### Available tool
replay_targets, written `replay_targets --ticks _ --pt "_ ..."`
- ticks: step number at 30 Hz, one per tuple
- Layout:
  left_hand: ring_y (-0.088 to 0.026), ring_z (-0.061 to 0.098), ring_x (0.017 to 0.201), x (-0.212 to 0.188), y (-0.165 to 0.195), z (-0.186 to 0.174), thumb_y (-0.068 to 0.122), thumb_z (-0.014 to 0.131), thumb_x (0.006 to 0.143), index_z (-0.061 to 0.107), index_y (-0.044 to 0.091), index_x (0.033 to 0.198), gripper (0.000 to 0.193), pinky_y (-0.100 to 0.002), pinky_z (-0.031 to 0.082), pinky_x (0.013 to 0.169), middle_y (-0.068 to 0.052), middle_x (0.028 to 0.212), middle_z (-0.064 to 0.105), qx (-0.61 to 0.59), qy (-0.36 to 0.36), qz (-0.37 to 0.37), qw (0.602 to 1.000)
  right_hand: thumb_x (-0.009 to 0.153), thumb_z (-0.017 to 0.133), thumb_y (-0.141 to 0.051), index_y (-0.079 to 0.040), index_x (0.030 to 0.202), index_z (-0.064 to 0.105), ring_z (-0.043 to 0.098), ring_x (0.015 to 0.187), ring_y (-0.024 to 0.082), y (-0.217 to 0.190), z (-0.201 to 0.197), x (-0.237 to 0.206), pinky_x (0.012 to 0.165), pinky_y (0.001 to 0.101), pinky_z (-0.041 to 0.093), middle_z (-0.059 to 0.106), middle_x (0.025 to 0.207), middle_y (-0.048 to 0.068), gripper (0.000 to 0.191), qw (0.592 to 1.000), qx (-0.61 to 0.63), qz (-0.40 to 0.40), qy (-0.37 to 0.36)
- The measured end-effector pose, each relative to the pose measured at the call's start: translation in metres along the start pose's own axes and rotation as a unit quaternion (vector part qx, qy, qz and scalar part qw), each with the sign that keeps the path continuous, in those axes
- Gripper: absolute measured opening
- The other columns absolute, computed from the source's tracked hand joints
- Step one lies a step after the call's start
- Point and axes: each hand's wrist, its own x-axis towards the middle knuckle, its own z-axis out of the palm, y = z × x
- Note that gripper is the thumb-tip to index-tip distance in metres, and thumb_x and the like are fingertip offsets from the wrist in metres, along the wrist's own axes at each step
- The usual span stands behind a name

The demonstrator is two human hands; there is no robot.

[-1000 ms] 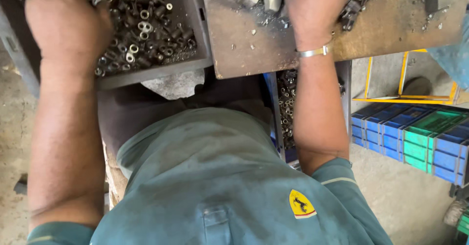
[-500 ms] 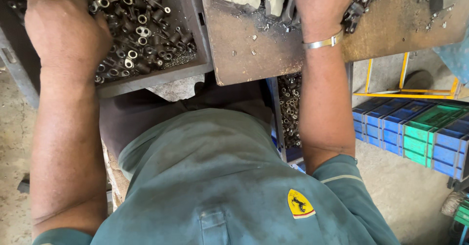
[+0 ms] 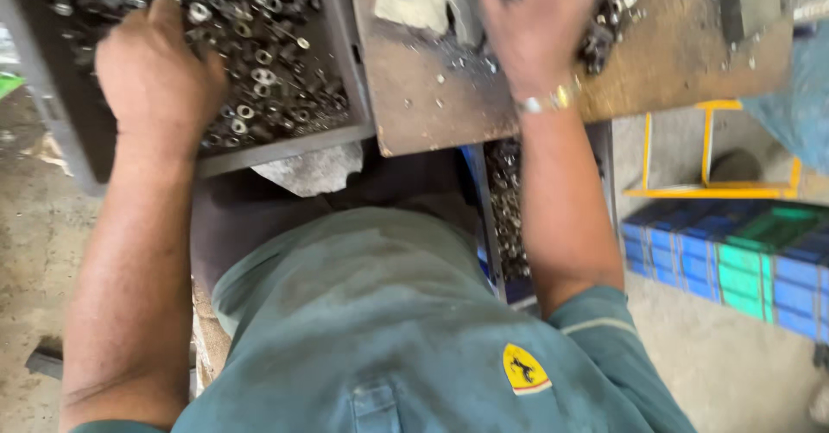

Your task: The person repeatedly picks small metal parts from a bin, presses them against a grinding wheel to remove burrs, and places the finished pieces into a second bin. The cycle continues throughout the clip with consistent hand movements and visible sparks during grinding.

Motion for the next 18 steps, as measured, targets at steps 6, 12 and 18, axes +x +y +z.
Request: replay_targets --ticks 6,12,18 --pt "-0.037 0.069 0.085 -0.005 0.058 -0.047 0.007 0.070 0.103 0.071 0.000 0.104 0.007 -0.045 0.054 0.075 -0.018 0.097 0.071 -0.262 0.122 0.028 0.957 0.093 0.090 -0.031 -0.002 0.112 0.070 0.067 0.098 0.038 -0.022 -0.057 -0.017 0.089 0.0453 0.053 0.071 0.106 0.019 0.040 0.971 -0.090 0.146 0.165" --pt "-0.026 0.074 0.078 -0.003 0.141 -0.054 0.022 0.068 0.104 0.074 0.005 0.105 0.018 -0.037 0.057 0.072 -0.014 0.088 0.075 -0.524 -0.060 -0.047 0.848 0.088 0.096 -0.023 -0.003 0.117 0.070 0.072 0.097 0.028 -0.096 -0.073 -0.040 0.086 0.0365 0.058 0.073 0.107 0.012 0.044 0.954 0.285 -0.051 -0.074" --pt "-0.032 0.075 0.094 0.006 0.098 -0.043 0.027 0.078 0.100 0.070 0.001 0.123 0.036 -0.042 0.058 0.082 -0.017 0.106 0.075 -0.443 -0.036 0.030 0.895 0.099 0.092 -0.014 -0.006 0.111 0.074 0.074 0.094 0.028 -0.076 -0.063 -0.022 0.085 0.0356 0.059 0.076 0.108 0.011 0.023 0.985 0.169 -0.023 -0.024"
